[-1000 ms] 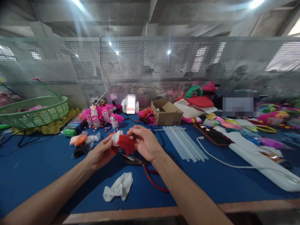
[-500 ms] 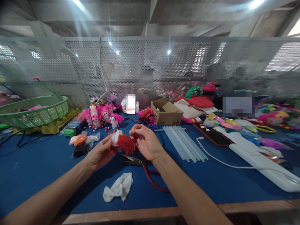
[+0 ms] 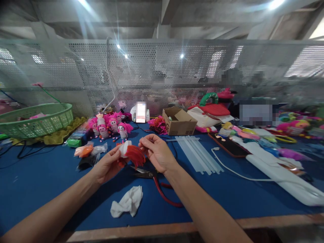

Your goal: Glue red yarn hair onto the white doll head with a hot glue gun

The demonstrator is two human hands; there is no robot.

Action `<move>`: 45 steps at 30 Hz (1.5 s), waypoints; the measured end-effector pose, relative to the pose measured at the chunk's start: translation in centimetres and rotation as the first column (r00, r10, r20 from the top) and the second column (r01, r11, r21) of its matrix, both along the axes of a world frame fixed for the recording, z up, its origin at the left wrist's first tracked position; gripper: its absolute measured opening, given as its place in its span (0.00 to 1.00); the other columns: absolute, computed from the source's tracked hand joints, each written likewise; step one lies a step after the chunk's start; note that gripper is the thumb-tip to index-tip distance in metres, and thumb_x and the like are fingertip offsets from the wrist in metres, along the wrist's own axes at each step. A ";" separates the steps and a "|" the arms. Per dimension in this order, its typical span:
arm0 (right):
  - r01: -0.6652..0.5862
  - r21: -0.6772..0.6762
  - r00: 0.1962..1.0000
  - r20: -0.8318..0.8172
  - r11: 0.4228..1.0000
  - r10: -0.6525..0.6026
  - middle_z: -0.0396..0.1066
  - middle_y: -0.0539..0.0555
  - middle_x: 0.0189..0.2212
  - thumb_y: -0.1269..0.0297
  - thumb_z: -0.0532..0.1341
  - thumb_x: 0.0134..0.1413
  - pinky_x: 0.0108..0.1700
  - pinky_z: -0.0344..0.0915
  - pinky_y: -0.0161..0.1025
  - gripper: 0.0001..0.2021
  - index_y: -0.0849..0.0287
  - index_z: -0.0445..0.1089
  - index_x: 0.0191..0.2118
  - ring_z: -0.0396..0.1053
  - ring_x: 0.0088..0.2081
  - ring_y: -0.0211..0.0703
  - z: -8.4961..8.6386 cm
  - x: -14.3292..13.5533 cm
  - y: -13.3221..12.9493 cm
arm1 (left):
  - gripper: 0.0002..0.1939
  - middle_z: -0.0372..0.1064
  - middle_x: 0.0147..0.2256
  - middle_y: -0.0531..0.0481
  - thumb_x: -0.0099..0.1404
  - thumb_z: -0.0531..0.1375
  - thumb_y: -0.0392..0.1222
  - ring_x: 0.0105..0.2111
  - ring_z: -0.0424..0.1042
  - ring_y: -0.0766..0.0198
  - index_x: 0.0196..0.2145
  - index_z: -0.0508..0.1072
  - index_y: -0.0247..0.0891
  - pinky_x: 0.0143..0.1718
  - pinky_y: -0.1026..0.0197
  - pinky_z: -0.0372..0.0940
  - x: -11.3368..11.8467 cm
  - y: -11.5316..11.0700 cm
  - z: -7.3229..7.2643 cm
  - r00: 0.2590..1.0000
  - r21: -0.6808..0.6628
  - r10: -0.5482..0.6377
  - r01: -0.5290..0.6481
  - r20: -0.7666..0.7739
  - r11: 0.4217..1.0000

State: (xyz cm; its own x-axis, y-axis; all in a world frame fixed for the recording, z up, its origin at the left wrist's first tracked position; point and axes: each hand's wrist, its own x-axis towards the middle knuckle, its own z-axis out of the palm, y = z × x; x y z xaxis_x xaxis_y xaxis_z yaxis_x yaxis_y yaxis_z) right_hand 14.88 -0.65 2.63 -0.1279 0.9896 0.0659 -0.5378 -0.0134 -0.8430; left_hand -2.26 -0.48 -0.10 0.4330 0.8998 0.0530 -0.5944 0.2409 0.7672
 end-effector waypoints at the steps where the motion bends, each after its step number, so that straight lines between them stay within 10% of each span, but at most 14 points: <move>1: 0.010 -0.004 1.000 0.010 1.000 -0.010 0.69 0.46 0.19 0.65 0.69 0.32 0.28 0.60 0.30 0.12 0.60 0.65 0.22 0.64 0.23 0.30 0.0 0.0 0.0 | 0.19 0.72 0.36 0.47 0.49 0.64 0.36 0.33 0.71 0.66 0.41 0.71 0.33 0.28 0.70 0.63 0.0 0.0 0.0 1.000 0.000 0.003 -0.003 0.000 1.000; 45: -0.015 0.025 0.997 -0.073 1.000 0.017 0.60 0.42 0.14 0.63 0.68 0.35 0.22 0.53 0.29 0.11 0.60 0.69 0.27 0.58 0.20 0.29 -0.9 0.7 1.4 | 0.16 0.73 0.37 0.49 0.50 0.63 0.35 0.34 0.71 0.66 0.40 0.73 0.36 0.36 0.67 0.65 -0.3 0.6 -0.3 0.999 0.032 0.033 -0.034 0.010 0.999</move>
State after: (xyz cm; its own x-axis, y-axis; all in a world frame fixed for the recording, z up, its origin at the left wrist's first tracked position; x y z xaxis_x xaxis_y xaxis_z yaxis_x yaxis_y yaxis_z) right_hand 15.54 0.80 1.73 -0.1380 0.9853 0.1003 -0.5983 -0.0022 -0.8013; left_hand -2.55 0.08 -0.42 0.4020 0.9116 0.0863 -0.6089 0.1957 0.7687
